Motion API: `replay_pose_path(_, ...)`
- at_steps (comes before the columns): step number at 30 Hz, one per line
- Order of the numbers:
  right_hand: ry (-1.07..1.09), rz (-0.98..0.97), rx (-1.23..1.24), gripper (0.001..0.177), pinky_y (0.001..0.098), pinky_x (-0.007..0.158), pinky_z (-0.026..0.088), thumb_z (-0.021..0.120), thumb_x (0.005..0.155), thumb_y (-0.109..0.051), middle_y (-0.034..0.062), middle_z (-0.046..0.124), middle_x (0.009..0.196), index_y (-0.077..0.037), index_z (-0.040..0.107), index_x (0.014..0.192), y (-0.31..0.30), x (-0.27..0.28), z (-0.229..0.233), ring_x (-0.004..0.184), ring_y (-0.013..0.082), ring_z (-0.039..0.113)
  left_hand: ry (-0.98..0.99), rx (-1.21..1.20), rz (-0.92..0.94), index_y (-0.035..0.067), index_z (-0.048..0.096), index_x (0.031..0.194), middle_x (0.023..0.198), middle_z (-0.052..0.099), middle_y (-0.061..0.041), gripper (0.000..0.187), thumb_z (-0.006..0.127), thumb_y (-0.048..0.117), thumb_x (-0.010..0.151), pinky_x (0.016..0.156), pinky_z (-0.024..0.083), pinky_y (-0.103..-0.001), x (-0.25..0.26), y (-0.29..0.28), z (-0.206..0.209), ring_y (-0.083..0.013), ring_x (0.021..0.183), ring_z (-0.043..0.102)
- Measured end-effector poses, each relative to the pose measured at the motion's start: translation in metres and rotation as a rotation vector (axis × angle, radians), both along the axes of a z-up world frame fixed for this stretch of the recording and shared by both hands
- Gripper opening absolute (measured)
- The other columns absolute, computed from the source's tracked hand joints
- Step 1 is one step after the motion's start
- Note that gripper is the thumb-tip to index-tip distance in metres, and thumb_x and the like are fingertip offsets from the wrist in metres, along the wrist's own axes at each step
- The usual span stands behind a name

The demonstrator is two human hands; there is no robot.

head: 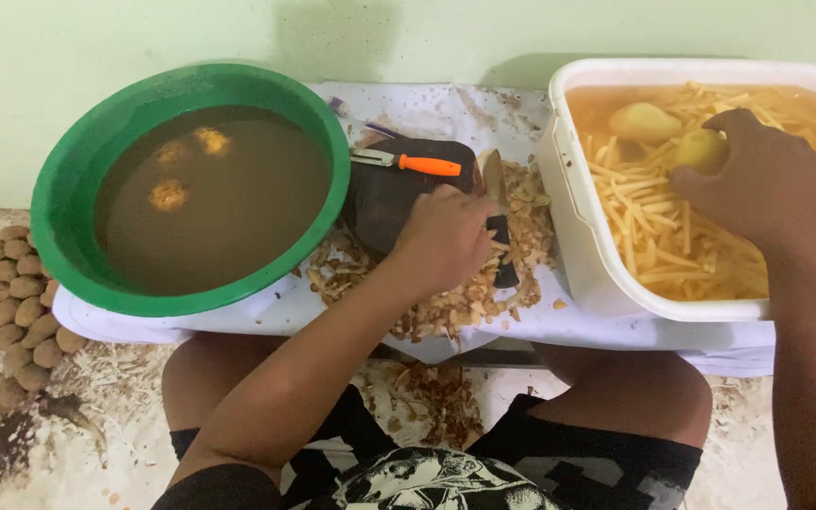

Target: Peeling a potato with a manual peeler and then slicing it into thin rounds using a knife on a cutting board.

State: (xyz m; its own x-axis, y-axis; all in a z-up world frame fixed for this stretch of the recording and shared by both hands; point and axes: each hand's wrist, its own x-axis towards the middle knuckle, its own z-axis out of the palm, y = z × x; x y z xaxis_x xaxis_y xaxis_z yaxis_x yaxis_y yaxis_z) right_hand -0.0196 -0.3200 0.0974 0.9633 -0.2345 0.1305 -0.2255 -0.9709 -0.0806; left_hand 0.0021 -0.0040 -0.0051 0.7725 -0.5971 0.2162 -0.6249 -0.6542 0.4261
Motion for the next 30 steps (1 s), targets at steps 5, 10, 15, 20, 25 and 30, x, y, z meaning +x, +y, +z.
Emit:
replay_pose_path(5, 0.070, -0.048, 0.037, 0.072, 0.0579, 0.092, 0.047, 0.061, 0.085, -0.039, 0.0252, 0.068, 0.131, -0.009, 0.056, 0.150, 0.010, -0.005, 0.011, 0.120, 0.0502, 0.059, 0.023, -0.132, -0.049, 0.013, 0.066, 0.131, 0.096, 0.077, -0.004, 0.040, 0.051, 0.012, 0.094, 0.086, 0.046, -0.049, -0.021, 0.009, 0.022, -0.0289, 0.099, 0.064)
replay_pose_path(10, 0.081, -0.036, 0.032, 0.066, 0.0572, 0.089, 0.048, 0.061, 0.087, -0.039, 0.0233, 0.071, 0.124, -0.010, 0.058, 0.146, 0.009, -0.006, 0.010, 0.116, 0.0483, 0.061, -0.157, -0.033, 0.117, 0.029, 0.071, 0.127, 0.106, 0.080, 0.007, 0.031, 0.056, 0.027, 0.100, 0.097, 0.043, -0.047, -0.048, 0.065, 0.022, -0.0188, 0.105, 0.070)
replay_pose_path(15, 0.012, -0.013, 0.036, 0.064, 0.0572, 0.085, 0.050, 0.063, 0.085, -0.040, 0.0279, 0.074, 0.112, -0.012, 0.064, 0.142, -0.006, 0.001, -0.004, 0.107, 0.0506, 0.065, -0.943, 0.018, 0.474, 0.026, 0.072, 0.098, 0.095, 0.072, 0.008, 0.019, 0.074, 0.043, 0.093, 0.097, 0.033, -0.041, -0.079, 0.145, 0.013, -0.0210, 0.108, 0.065)
replay_pose_path(20, -0.035, 0.060, 0.026, 0.069, 0.0539, 0.082, 0.051, 0.066, 0.085, -0.040, 0.0225, 0.076, 0.104, -0.009, 0.065, 0.147, -0.024, 0.013, -0.026, 0.100, 0.0476, 0.068, -0.888, -0.001, 0.286, 0.010, 0.071, 0.080, 0.073, 0.062, -0.003, 0.024, 0.086, 0.024, 0.092, 0.060, 0.044, -0.036, -0.081, 0.175, 0.020, -0.0233, 0.067, 0.062)
replay_pose_path(25, 0.058, -0.040, 0.015, 0.068, 0.0560, 0.080, 0.052, 0.068, 0.079, -0.043, 0.0243, 0.078, 0.108, -0.010, 0.063, 0.139, -0.004, 0.003, -0.001, 0.101, 0.0506, 0.070, -0.940, 0.035, 0.287, 0.018, 0.069, 0.085, 0.079, 0.064, 0.002, 0.025, 0.090, 0.028, 0.094, 0.069, 0.040, -0.033, -0.073, 0.188, 0.012, -0.0171, 0.070, 0.060)
replay_pose_path(30, 0.178, 0.021, -0.041, 0.066, 0.0532, 0.096, 0.049, 0.058, 0.080, -0.039, 0.0170, 0.072, 0.131, -0.018, 0.064, 0.142, 0.009, 0.001, 0.008, 0.121, 0.0426, 0.064, -0.999, 0.008, 0.287, 0.018, 0.070, 0.076, 0.062, 0.059, 0.003, 0.019, 0.079, 0.019, 0.092, 0.061, 0.040, -0.029, -0.074, 0.191, 0.009, -0.0114, 0.059, 0.054)
